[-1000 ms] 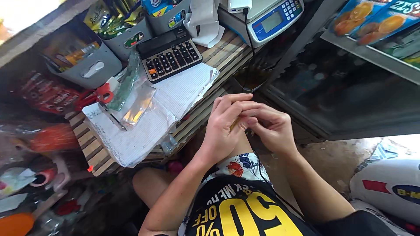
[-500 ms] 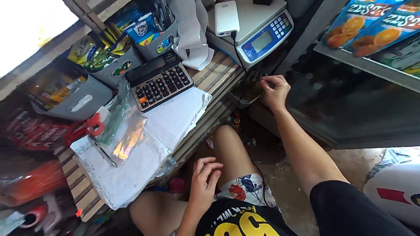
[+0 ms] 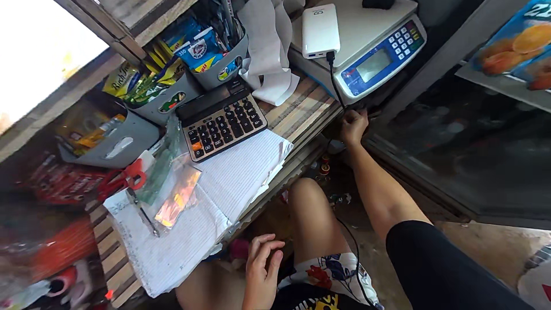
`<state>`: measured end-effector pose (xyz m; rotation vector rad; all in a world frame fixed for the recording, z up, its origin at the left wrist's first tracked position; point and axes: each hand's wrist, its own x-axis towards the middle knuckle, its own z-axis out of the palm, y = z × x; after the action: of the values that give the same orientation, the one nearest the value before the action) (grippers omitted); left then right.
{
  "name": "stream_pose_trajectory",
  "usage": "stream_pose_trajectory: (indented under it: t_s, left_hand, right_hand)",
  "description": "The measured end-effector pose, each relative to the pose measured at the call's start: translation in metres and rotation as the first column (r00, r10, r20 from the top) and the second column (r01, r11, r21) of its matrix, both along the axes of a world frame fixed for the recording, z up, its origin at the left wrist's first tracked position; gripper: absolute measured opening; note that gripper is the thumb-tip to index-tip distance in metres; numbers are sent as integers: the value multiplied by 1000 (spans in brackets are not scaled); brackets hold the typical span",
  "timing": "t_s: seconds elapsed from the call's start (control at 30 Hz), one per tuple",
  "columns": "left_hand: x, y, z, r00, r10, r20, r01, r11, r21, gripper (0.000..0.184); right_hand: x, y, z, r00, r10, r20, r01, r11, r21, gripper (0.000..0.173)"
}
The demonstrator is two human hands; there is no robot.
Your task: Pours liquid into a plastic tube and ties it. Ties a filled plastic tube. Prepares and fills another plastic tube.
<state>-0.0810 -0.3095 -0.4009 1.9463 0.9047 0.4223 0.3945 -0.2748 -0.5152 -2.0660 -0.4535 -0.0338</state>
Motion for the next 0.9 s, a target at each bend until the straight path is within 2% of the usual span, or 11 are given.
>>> stream_pose_trajectory:
  t_s: [0.1,0.23,0.43,0.53,0.6,0.67,0.73,0.83,0.9]
  left_hand:
    - [1,0,-2,1000,-4,1,4,1000,3,25]
    - [2,0,-1,1000,-2,5,2,1000,1,24]
    - [0,-1,0,999,-26,29,25,1000,16,24]
    - [3,0,13,994,-77,71,76,997,12,23]
    - [5,5,32,980,-123,156,119,992,36,23]
    - [8,16,63,954,-146,261,114,985,132,21]
    - [8,38,99,956,-114,271,22,948,318,17]
    - [2,92,132,988,73,135,-141,786,602,12]
    - [1,126,141,969,247,-20,-177,746,642,20]
  right_hand:
    - [-2,0,-2,1000,8,19,-8,1000,3,20]
    - [-4,-4,-5,999,39,-16,-40,997,-69,25]
    - [-18,-22,-11,995,53,-85,-48,997,55,39]
    - [-34,-39,0,984,74,-161,-72,997,21,42]
    - [-40,-49,3,980,90,-179,-88,996,16,44]
    - [-50,-58,12,978,92,-186,-82,995,60,46]
    - [-66,-68,31,983,75,-168,-51,988,142,47]
    - [-105,-86,74,987,137,-82,-106,948,301,51]
    - [-137,-97,106,974,227,15,-216,901,377,50]
